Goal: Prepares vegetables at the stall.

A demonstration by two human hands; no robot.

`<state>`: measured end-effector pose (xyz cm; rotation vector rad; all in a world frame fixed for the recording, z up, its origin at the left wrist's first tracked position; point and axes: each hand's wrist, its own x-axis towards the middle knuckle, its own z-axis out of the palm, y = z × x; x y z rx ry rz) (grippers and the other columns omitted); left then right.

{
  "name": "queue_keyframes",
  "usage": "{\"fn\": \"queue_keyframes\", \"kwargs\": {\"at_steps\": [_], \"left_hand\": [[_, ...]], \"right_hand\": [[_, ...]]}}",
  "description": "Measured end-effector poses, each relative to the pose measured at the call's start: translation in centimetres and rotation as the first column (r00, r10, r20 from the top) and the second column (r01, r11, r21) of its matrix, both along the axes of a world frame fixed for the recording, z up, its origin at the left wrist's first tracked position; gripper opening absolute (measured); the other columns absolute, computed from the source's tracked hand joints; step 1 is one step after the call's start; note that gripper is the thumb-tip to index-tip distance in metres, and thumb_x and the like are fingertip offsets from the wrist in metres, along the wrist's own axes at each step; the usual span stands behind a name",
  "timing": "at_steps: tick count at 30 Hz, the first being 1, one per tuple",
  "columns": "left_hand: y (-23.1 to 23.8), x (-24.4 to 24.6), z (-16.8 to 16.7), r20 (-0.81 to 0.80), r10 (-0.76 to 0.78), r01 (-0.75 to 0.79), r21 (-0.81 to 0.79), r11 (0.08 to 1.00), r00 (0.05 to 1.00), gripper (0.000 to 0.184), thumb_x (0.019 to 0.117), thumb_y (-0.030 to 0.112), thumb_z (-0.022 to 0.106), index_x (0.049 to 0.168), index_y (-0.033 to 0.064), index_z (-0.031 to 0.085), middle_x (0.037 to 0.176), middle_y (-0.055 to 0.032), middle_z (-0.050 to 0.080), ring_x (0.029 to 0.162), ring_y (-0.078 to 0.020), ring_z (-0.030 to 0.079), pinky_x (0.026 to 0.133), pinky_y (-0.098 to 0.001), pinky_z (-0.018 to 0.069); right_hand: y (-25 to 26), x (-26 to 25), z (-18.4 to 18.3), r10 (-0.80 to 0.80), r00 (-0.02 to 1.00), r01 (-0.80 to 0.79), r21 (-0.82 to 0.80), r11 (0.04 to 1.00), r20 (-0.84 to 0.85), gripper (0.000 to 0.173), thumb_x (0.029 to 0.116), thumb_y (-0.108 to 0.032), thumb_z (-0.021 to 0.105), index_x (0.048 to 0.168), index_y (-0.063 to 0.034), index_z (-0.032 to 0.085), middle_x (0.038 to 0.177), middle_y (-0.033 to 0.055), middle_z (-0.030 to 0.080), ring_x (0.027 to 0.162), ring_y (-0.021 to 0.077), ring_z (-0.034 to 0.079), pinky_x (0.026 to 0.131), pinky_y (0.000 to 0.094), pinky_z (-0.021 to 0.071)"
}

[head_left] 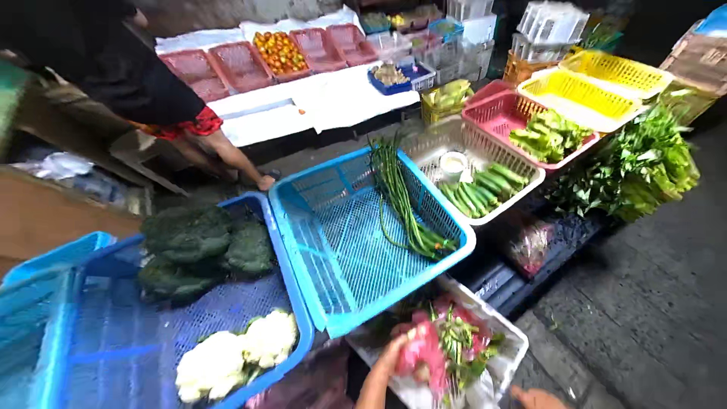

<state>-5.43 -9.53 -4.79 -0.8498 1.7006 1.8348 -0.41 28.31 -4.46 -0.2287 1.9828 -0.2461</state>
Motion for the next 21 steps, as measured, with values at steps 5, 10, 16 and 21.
{"fn": "queue_keyframes", "kwargs": {"at_steps": [5, 10, 16, 21], "left_hand": [[3.1, 1.7, 4.6, 0.013, 0.639, -0.545, 0.536, 0.645, 0.769, 0.047, 0.1047, 0.043, 0.024, 0.106, 0.0117, 0.060, 0.085, -0.0062, 0.073, 0.076, -0.0186, 0.072, 0.068, -0.0393, 0.0616], [5.3, 2.9, 4.5, -0.103, 0.559, -0.410, 0.573, 0.709, 0.823, 0.043, 0.0840, 0.038, 0.070, 0.114, 0.0096, 0.059, 0.088, -0.0077, 0.074, 0.080, -0.0188, 0.073, 0.073, -0.0383, 0.0623], [7.7, 2.1, 6.6, -0.262, 0.102, -0.074, 0.116, 0.990, 0.960, 0.120, 0.0640, 0.006, 0.086, 0.160, 0.0065, 0.014, 0.138, -0.0190, 0.057, 0.118, -0.0233, 0.065, 0.098, -0.0404, 0.0578], [12.1, 3.0, 7.5, -0.296, -0.133, 0.092, -0.149, 0.985, 0.946, 0.131, 0.0541, 0.015, 0.096, 0.160, 0.0086, 0.019, 0.154, -0.0194, 0.043, 0.137, -0.0241, 0.051, 0.112, -0.0399, 0.0468]], "right_hand": [[1.6, -2.2, 1.9, 0.083, 0.994, -0.088, 0.062, 0.994, 0.069, 0.045, 0.1048, -0.034, 0.052, 0.147, -0.0176, 0.051, 0.120, 0.0258, 0.069, 0.114, 0.0480, 0.065, 0.094, 0.0696, 0.0501], [3.8, -2.6, 1.7, 0.034, 0.996, -0.035, 0.005, 0.999, 0.086, 0.044, 0.1048, -0.036, 0.055, 0.143, -0.0151, 0.052, 0.117, 0.0244, 0.069, 0.112, 0.0438, 0.067, 0.096, 0.0648, 0.0507], [4.3, -2.5, 3.2, -0.609, 0.521, 0.848, -0.281, 0.449, 0.598, 0.037, 0.1081, -0.040, 0.044, 0.131, -0.0109, 0.045, 0.076, 0.0045, 0.061, 0.048, 0.0124, 0.054, 0.044, 0.0275, 0.0493], [-1.8, -6.0, 4.5, -0.574, 0.445, 0.895, -0.323, 0.307, 0.688, 0.048, 0.1108, -0.048, 0.030, 0.143, -0.0143, 0.039, 0.105, 0.0089, 0.073, 0.052, 0.0106, 0.057, 0.047, 0.0248, 0.0487]]}}
